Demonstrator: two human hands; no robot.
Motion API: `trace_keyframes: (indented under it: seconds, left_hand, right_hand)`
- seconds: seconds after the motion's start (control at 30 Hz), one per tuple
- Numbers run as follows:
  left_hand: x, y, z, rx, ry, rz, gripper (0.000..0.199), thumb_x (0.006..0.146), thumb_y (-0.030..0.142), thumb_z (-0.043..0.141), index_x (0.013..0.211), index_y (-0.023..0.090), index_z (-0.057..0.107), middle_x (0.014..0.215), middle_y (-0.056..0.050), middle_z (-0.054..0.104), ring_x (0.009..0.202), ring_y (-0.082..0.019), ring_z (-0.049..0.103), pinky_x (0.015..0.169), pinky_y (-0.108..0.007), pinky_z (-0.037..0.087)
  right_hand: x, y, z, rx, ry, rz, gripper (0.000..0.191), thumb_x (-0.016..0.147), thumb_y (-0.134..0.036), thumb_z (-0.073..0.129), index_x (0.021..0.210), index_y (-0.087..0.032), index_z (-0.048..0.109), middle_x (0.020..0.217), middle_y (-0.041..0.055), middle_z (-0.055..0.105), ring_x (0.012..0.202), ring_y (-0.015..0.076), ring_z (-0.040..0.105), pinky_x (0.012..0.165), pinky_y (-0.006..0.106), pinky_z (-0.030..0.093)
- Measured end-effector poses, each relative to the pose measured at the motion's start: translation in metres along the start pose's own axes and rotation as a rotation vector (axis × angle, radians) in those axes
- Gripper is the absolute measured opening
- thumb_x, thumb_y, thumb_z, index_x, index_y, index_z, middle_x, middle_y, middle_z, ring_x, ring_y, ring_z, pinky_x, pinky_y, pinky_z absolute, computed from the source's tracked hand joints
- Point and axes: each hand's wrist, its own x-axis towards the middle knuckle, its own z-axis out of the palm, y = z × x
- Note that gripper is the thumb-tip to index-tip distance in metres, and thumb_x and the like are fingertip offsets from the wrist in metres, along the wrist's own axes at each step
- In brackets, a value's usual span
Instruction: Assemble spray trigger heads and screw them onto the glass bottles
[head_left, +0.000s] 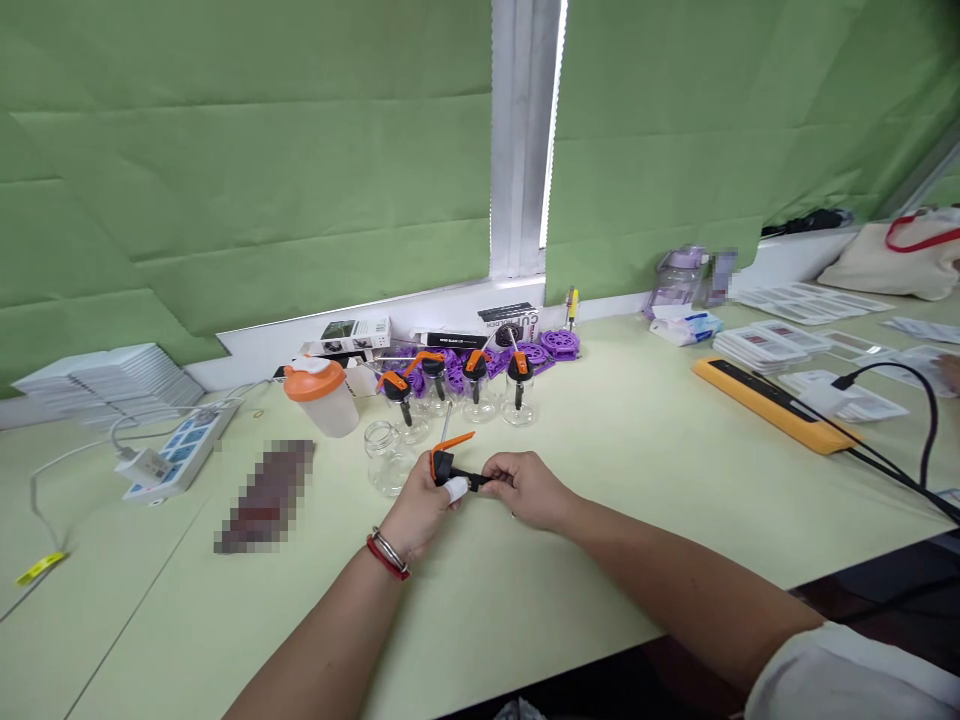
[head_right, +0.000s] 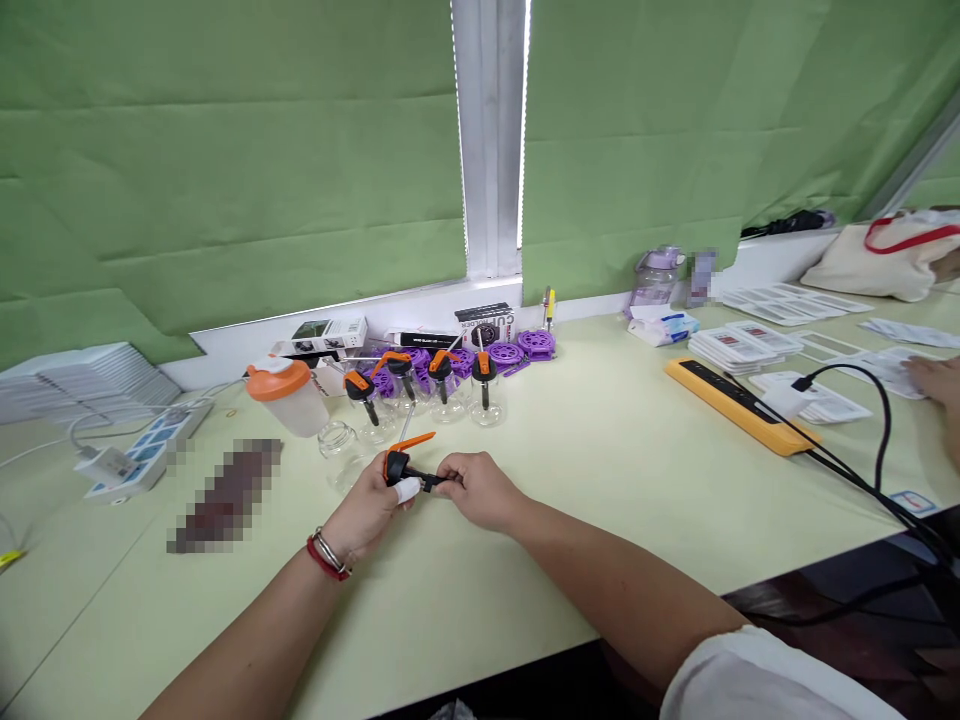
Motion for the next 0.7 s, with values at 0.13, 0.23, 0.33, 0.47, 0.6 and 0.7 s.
trace_keyframes:
  seconds: [0.13,0.23,0.33,0.47,0.6,0.7]
  left_hand:
    - [0.001,0.000,-0.001,0.011,0.006,0.023,0.030,0.061,0.020,0.069,0.083,0.018,0.048,0.069,0.005,0.052,0.055,-0.008,0.046,0.054,-0.023,0.036]
    - [-0.001,0.003,-0.002,0.020,0.015,0.096,0.043,0.066,0.018,0.066,0.106,0.020,0.049,0.096,-0.003,0.059,0.083,-0.016,0.057,0.071,-0.028,0.043]
    - [-0.005,0.007,-0.001,0.053,0.048,0.228,0.061,0.070,0.017,0.062,0.126,0.026,0.039,0.131,-0.008,0.046,0.122,-0.022,0.043,0.096,-0.036,0.036]
    - [-0.008,0.005,0.008,0.124,0.117,0.523,0.057,0.073,0.015,0.060,0.123,0.026,0.033,0.147,-0.009,0.024,0.137,-0.022,0.022,0.109,-0.040,0.022]
    - [-0.010,0.004,0.014,0.225,0.088,0.714,0.071,0.066,0.018,0.071,0.121,0.025,0.027,0.145,-0.015,0.024,0.136,-0.026,0.024,0.109,-0.046,0.021]
    - [-0.011,0.007,0.012,0.368,0.044,0.716,0.096,0.053,0.023,0.081,0.131,0.024,0.026,0.146,-0.016,0.022,0.136,-0.031,0.022,0.109,-0.047,0.021]
  right_hand:
    - [-0.002,-0.005,0.001,0.087,-0.007,-0.056,0.021,0.077,-0.017,0.055,0.096,-0.018,0.063,0.068,-0.0028,0.056,0.058,0.0091,0.044,0.056,0.021,0.035]
    - [-0.005,-0.012,0.001,0.175,-0.057,-0.103,0.030,0.079,-0.015,0.051,0.107,-0.020,0.062,0.073,-0.0017,0.057,0.058,0.0089,0.044,0.056,0.022,0.037]
    - [-0.008,-0.016,0.006,0.317,-0.099,-0.068,0.028,0.081,-0.019,0.050,0.107,-0.019,0.062,0.070,-0.0018,0.053,0.054,0.0085,0.044,0.052,0.022,0.039]
    - [-0.009,-0.020,0.015,0.594,-0.087,0.011,0.027,0.079,-0.030,0.059,0.103,-0.018,0.057,0.065,-0.0032,0.052,0.050,0.0088,0.049,0.046,0.023,0.044]
    - [-0.010,-0.026,0.014,0.816,-0.129,0.018,0.033,0.073,-0.036,0.068,0.098,-0.019,0.053,0.059,-0.0054,0.056,0.044,0.0096,0.052,0.045,0.025,0.046]
    - [-0.010,-0.027,0.010,0.914,-0.138,0.074,0.038,0.070,-0.036,0.072,0.098,-0.018,0.053,0.061,-0.0043,0.059,0.045,0.0106,0.055,0.044,0.025,0.046]
